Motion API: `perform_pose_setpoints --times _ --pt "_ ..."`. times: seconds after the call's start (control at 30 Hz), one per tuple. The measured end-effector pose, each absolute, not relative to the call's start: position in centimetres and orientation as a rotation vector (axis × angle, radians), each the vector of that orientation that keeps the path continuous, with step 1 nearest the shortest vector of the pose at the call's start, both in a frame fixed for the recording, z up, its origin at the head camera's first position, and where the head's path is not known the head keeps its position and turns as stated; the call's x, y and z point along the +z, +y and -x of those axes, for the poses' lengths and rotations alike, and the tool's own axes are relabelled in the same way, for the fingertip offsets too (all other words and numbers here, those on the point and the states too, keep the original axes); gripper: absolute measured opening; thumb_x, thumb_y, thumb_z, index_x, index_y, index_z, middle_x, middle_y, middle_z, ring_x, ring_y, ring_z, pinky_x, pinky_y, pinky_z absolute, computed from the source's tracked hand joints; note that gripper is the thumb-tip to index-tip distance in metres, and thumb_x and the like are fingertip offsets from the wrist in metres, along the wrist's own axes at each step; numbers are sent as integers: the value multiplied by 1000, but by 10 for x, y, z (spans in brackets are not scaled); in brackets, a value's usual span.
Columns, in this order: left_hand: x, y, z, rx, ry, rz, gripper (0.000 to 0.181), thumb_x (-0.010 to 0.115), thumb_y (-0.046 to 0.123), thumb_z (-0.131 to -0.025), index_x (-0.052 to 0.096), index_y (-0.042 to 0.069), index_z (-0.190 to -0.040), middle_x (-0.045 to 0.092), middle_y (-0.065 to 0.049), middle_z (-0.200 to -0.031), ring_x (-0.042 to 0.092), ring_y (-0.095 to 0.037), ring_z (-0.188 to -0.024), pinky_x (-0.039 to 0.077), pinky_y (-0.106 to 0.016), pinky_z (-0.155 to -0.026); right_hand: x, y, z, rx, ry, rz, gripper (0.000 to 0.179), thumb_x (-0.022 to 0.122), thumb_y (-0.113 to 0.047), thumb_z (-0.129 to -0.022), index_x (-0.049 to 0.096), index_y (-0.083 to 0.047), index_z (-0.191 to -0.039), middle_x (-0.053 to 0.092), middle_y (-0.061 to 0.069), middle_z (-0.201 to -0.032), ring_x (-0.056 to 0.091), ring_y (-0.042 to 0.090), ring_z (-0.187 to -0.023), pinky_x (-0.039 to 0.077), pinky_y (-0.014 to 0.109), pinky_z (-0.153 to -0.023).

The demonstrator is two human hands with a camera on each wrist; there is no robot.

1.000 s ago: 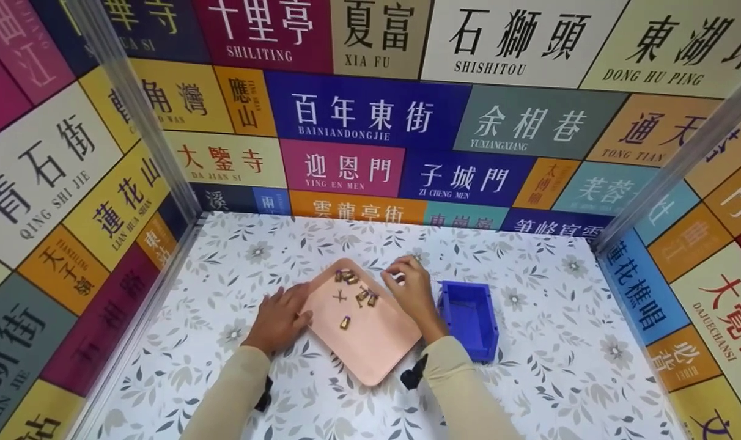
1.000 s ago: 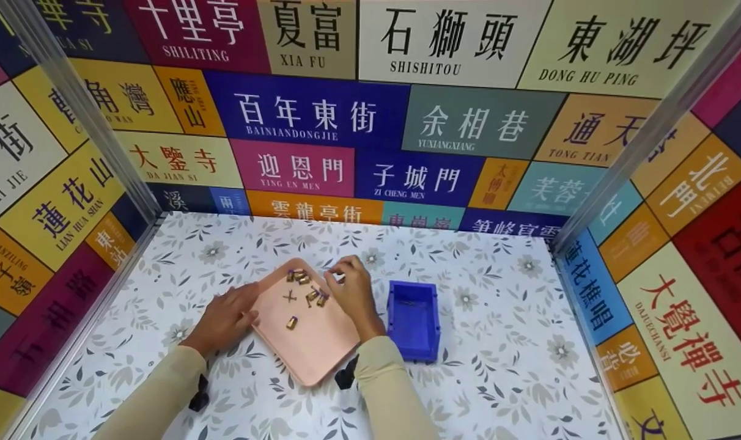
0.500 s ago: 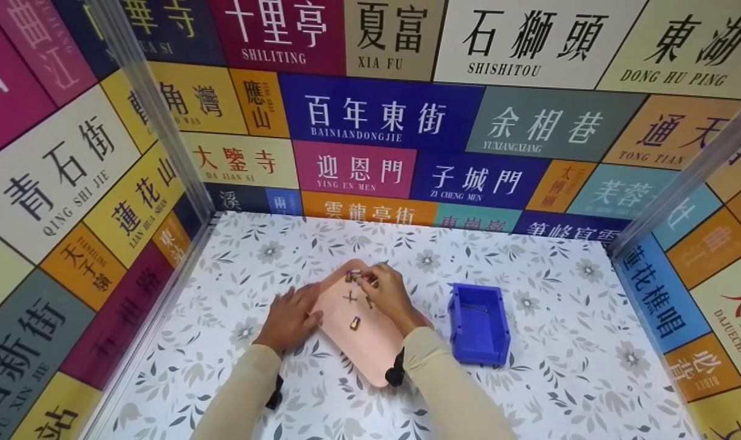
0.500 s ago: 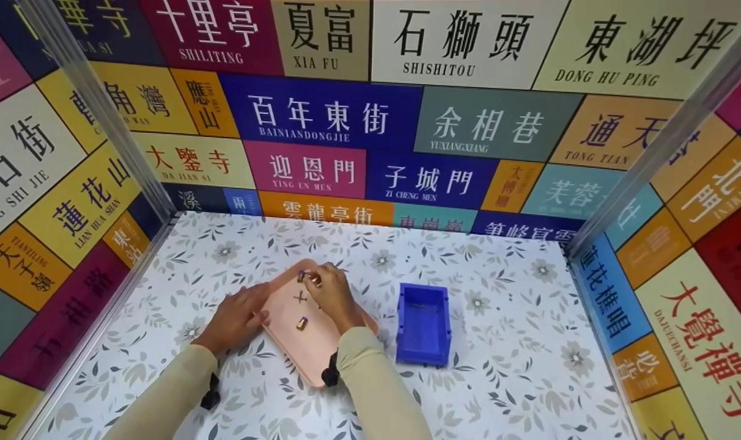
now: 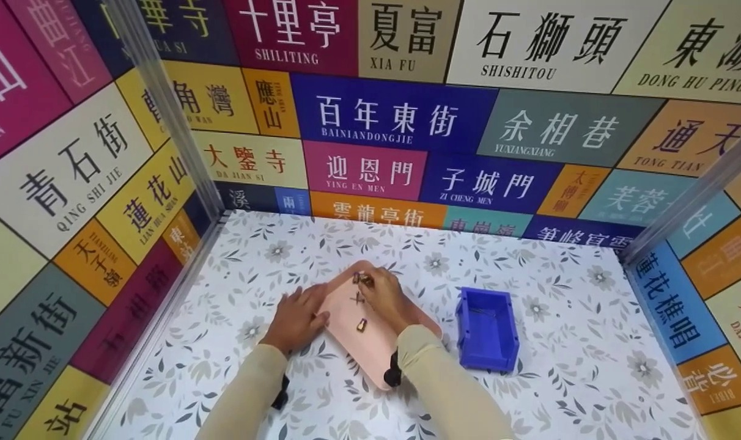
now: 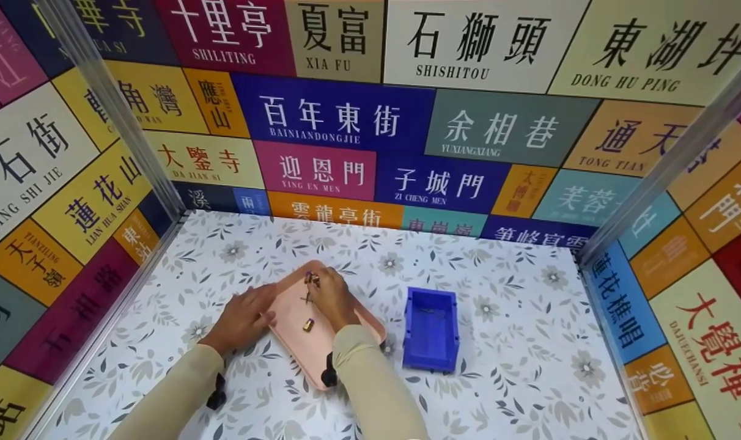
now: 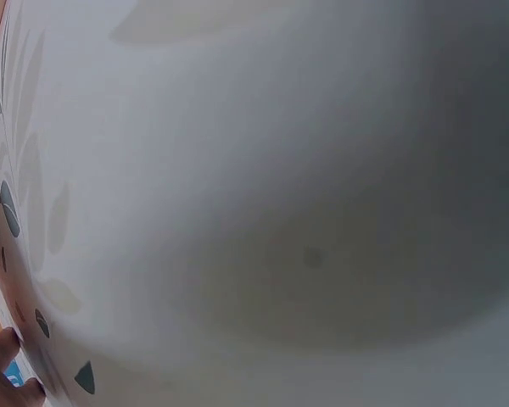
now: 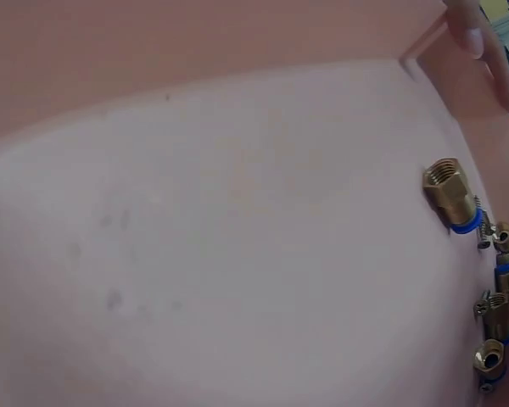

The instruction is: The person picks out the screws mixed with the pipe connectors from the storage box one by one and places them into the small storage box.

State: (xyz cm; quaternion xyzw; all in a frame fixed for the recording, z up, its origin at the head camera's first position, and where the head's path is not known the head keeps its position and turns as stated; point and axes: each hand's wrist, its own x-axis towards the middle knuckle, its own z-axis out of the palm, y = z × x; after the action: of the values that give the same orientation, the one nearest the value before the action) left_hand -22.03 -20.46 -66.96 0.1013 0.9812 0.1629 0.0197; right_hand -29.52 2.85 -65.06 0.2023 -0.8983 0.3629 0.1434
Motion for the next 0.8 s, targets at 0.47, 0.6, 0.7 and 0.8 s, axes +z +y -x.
perform_pose_setpoints --times 0.47,0.6,0.7,0.8 --pt "-672 -204 222 515 3052 -295 68 39 57 -102 17 38 -164 32 7 -168 30 -42 -153 19 -67 -123 -662 31 292 1005 -2727 -686 14 84 -19 -82 77 -7 -82 69 7 -118 66 22 -112 52 36 -102" --pt "-671 -206 220 555 3093 -370 66 42 53 -104 25 31 -163 38 2 -165 36 -47 -148 25 -70 -118 -665 31 293 958 -2687 -728 11 81 -13 -85 75 -6 -77 70 9 -116 66 23 -112 52 36 -103" --pt "-670 -207 220 563 3099 -391 65 42 52 -104 26 30 -163 39 2 -164 37 -47 -148 26 -71 -117 -666 31 293 953 -2657 -749 11 80 -9 -85 75 -6 -75 69 10 -114 66 24 -111 53 37 -102" --pt "-669 -207 220 545 3079 -366 65 40 54 -104 23 32 -164 36 4 -166 35 -45 -149 24 -70 -119 -666 30 293 957 -2650 -749 10 80 -9 -85 75 -6 -76 69 10 -113 66 24 -110 53 37 -101"
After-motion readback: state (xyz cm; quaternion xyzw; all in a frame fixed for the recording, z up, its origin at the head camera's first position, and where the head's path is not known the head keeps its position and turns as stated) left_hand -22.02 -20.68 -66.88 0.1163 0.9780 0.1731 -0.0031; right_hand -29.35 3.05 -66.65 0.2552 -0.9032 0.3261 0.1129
